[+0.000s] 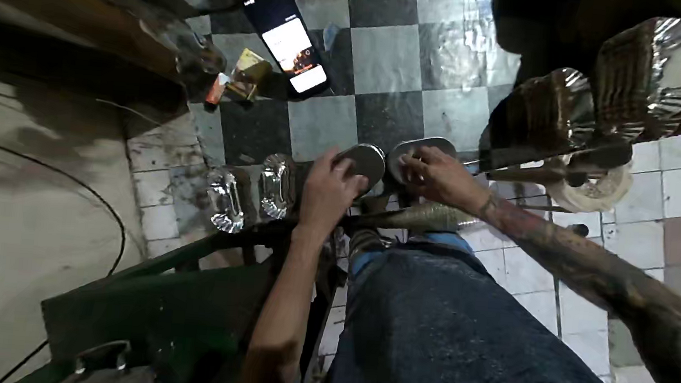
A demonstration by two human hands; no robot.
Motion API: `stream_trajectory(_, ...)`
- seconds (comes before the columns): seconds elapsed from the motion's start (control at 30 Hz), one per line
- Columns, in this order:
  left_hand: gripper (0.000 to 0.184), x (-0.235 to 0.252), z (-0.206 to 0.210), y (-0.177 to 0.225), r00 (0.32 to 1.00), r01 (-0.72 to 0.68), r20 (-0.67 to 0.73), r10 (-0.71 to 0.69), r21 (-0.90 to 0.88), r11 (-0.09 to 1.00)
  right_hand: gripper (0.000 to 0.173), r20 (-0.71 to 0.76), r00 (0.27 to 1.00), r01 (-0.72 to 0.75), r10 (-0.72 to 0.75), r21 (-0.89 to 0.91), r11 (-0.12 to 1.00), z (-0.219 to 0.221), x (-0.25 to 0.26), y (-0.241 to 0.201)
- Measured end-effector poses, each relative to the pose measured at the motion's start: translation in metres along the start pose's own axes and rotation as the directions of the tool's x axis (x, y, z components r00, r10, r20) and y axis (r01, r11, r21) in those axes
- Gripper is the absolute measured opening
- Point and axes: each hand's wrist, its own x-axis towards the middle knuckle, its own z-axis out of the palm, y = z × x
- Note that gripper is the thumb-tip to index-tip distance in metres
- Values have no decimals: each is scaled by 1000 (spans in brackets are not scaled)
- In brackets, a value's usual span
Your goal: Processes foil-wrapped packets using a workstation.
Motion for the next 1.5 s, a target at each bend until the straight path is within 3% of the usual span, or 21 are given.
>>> stream_trajectory(0.07,43,10,25,5,990,-122,80,120,21,992,43,176,981,83,-84,15,996,-8,20,26)
stream_trajectory(0.17,36,13,20,3,974,-128,184,134,-46,991,38,428,893,110,-141,97,989,-36,47,39)
stream_trajectory(0.23,24,26,3,-7,956,-100,258,136,-150,984,34,475,871,58,-129,161,985,-43,59,45)
stream_trajectory(0.33,20,38,-14,-16,917,-30,389,94,-168,985,33,498,853,61,-157,203,977,-48,65,47)
stream_trajectory(0.47,28,37,-1,-8,934,-122,328,144,-86,989,29,451,868,132,-209,196,972,-41,58,49)
stream_trajectory(0.57,50,13,32,11,978,-122,175,109,65,990,35,258,942,216,-214,21,976,-18,23,38)
stream_trajectory(0.67,36,11,31,16,986,-147,98,136,114,983,35,16,981,196,-195,-96,976,11,-5,29)
stream_trajectory(0.8,32,1,1,26,994,-97,-47,102,106,990,29,-240,955,122,-174,-219,968,-12,-15,0)
stream_trajectory(0.87,34,-5,-5,30,999,23,44,-26,69,997,31,-176,983,10,-53,-238,971,-24,-13,-13)
stream_trajectory(0.93,36,-18,-18,45,981,180,91,-169,-118,977,38,-49,991,-128,121,-179,976,-32,-9,-25)
stream_trajectory(1.0,37,-47,-24,59,960,268,82,-267,-535,801,39,-119,984,-127,134,65,990,-37,-23,-43)
stream_trajectory(1.07,33,-78,-9,69,934,237,110,-340,-904,357,32,-340,929,10,145,414,910,-30,-45,-72)
stream_trajectory(1.1,29,-87,3,74,919,209,136,-369,-963,167,32,-371,902,42,219,582,812,-22,-51,-87)
stream_trajectory(1.17,30,-95,23,89,903,208,199,-381,-978,-17,31,-266,902,24,341,819,573,-4,-58,-104)
stream_trajectory(1.23,28,-100,25,105,886,206,248,-391,-967,-148,24,-10,936,-108,351,943,315,-3,-62,-99)
stream_trajectory(1.33,19,-109,21,119,893,192,318,-318,-909,-370,19,255,960,-253,118,967,-31,-26,-73,-78)
stream_trajectory(1.37,20,-107,35,118,883,234,357,-305,-898,-374,19,277,958,-272,81,960,-60,-23,-76,-70)
stream_trajectory(1.4,21,-101,57,112,864,299,394,-313,-902,-311,17,290,951,-291,104,957,-6,-14,-75,-58)
stream_trajectory(1.43,28,-92,82,101,855,379,412,-315,-911,-161,14,293,943,-315,158,939,136,0,-73,-40)
stream_trajectory(1.47,34,-82,106,88,854,464,415,-313,-880,99,15,289,938,-340,191,872,353,14,-72,-18)
stream_trajectory(1.5,37,-71,124,80,848,528,433,-305,-733,429,19,301,936,-348,181,719,601,23,-77,2)
